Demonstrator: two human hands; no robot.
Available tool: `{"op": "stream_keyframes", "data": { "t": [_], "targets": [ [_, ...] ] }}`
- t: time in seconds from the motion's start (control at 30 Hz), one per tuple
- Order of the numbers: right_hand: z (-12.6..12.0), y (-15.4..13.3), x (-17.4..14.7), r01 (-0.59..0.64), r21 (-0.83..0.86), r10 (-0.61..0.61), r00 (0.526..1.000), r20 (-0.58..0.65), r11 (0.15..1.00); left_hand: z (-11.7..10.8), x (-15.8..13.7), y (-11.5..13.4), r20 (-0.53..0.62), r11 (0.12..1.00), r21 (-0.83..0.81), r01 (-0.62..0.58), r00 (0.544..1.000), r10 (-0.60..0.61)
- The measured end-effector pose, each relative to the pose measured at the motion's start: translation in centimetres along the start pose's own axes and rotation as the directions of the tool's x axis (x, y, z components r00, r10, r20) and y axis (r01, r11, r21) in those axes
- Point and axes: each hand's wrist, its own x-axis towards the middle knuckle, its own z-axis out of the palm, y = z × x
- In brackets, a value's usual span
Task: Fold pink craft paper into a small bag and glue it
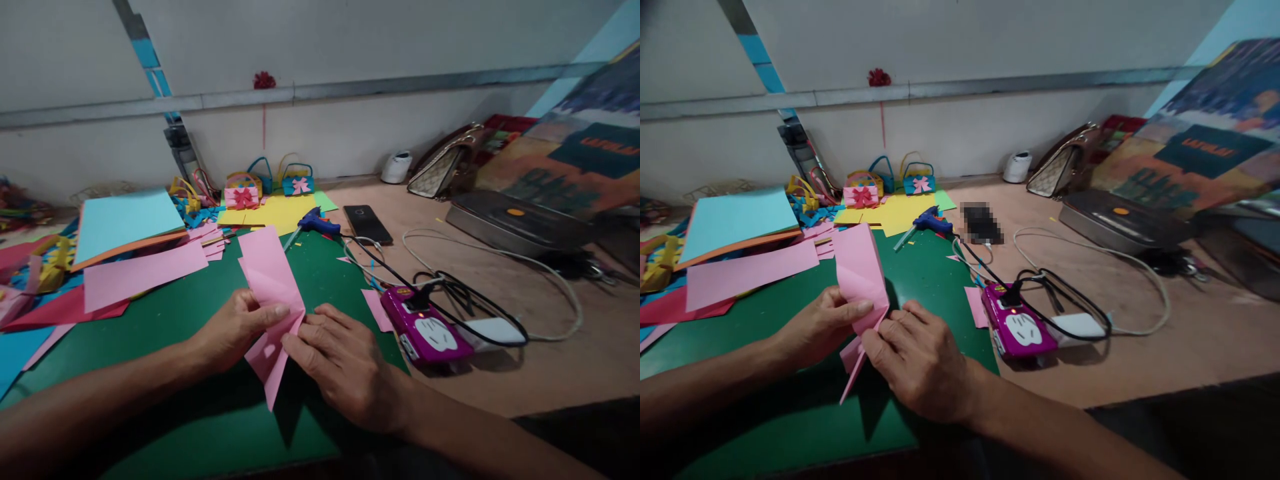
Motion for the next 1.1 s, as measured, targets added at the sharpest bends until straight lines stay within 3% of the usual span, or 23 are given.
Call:
{"op": "stream_keyframes", "data": {
  "t": [0.2, 0.33, 0.43, 0.5, 0.57, 0.67, 0.8, 0.97, 1.1],
  "targets": [
    [0.0, -0.1, -0.1, -0.005, -0.014, 0.005, 1.000, -0.003, 1.000, -0.2, 0.1, -0.1, 0.034, 0.991, 0.111, -0.079, 0.997, 0.075],
    [0.1, 0.0, 0.0, -0.005, -0.015, 0.005, 1.000, 0.013, 1.000, 0.2, -0.3, 0.5, 0.017, 0.931, 0.342, -0.128, 0.991, 0.130],
    [0.4, 0.2, -0.1, -0.008, -0.033, 0.009, 1.000, 0.019, 0.999, 0.6, -0.6, 1.6, 0.030, 0.775, 0.582, -0.245, 0.959, 0.281],
    [0.6, 0.4, -0.3, -0.028, -0.049, 0.031, 0.998, 0.045, 0.998, 0.7, -0.7, 2.3, 0.115, 0.616, 0.715, -0.330, 0.925, 0.361],
    [0.7, 0.6, -0.8, -0.077, -0.082, 0.085, 0.991, 0.100, 0.994, 0.4, -0.7, 2.6, 0.225, 0.471, 0.793, -0.386, 0.904, 0.363],
    [0.8, 1.2, -1.6, -0.155, -0.176, 0.193, 0.955, 0.226, 0.972, -0.5, -0.8, 2.3, 0.303, 0.359, 0.822, -0.442, 0.873, 0.381],
    [1.0, 2.0, -2.4, -0.189, -0.219, 0.260, 0.894, 0.366, 0.957, -2.2, -2.0, 2.3, 0.295, 0.278, 0.826, -0.490, 0.797, 0.528],
    [1.3, 2.8, -2.6, -0.169, -0.142, 0.210, 0.911, 0.356, 0.975, -5.6, -3.1, 2.2, 0.361, -0.023, 0.890, -0.455, 0.673, 0.646],
    [1.3, 3.3, -2.5, -0.152, -0.107, 0.179, 0.925, 0.336, 0.983, -8.0, -2.8, 0.2, 0.508, -0.186, 0.852, -0.489, 0.686, 0.521]
  ]
}}
